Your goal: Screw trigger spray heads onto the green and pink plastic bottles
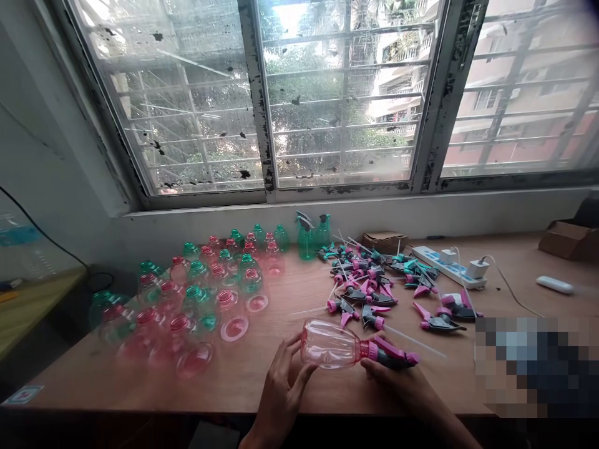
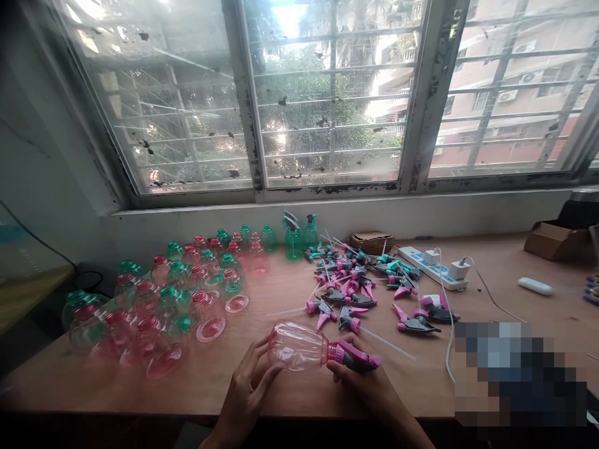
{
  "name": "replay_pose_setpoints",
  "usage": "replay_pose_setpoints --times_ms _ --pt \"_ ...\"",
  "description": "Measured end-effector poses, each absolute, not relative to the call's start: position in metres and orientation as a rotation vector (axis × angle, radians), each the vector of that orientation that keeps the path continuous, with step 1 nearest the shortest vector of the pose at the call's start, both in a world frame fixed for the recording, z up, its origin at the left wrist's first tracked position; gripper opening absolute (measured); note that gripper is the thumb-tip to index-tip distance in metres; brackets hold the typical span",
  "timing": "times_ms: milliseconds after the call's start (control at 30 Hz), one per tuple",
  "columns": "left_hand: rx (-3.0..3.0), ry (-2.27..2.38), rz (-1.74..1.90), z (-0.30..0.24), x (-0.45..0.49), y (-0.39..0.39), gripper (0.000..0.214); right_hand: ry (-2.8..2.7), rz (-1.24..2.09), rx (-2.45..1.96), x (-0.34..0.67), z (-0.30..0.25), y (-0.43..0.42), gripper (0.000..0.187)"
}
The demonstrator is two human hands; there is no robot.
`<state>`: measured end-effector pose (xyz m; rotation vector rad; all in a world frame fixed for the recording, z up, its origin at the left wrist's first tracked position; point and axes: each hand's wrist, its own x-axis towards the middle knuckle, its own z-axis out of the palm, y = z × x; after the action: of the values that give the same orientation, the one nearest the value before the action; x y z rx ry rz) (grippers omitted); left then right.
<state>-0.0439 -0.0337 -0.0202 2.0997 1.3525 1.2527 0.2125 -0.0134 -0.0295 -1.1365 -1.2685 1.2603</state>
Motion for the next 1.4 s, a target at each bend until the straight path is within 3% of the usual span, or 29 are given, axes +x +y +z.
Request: replay_pose_setpoints --times_ms 233,367,600,800,1033,1233,1400 --pt "2.114 1.373 1.296 -0.026 -0.044 -0.031 0.042 -1.240 1.294 -1.094 0.213 -0.038 -0.011 0.037" --pt "2.126 1.393 1.237 -0.021 -0.044 -0.034 0.052 -1.290 1.297 -1.099 0.215 -0.029 -0.013 0.030" --pt "2.107 1.360 1.268 -0.024 -0.043 -0.031 0.040 -1.294 1.319 -1.088 0.214 -0.029 -0.013 0.032" --pt "2.121 1.338 1.267 -0.020 -0.043 -0.033 0.060 -1.281 1.320 -1.066 0.215 -0.030 -0.012 0.031" --pt "2.085 1.362 1.314 -0.022 -0.044 -0.033 0.042 -1.334 1.279 -1.115 0.215 -0.029 -0.012 0.030" --pt "2.133 1.334 1.272 -0.018 -0.043 -0.036 0.053 -1.301 1.296 -1.046 0.215 -0.032 -0.011 0.031" --pt "2.042 1.360 1.286 -0.019 -0.043 -0.033 0.028 -1.395 1.258 -1.053 0.215 -0.025 -0.011 0.023"
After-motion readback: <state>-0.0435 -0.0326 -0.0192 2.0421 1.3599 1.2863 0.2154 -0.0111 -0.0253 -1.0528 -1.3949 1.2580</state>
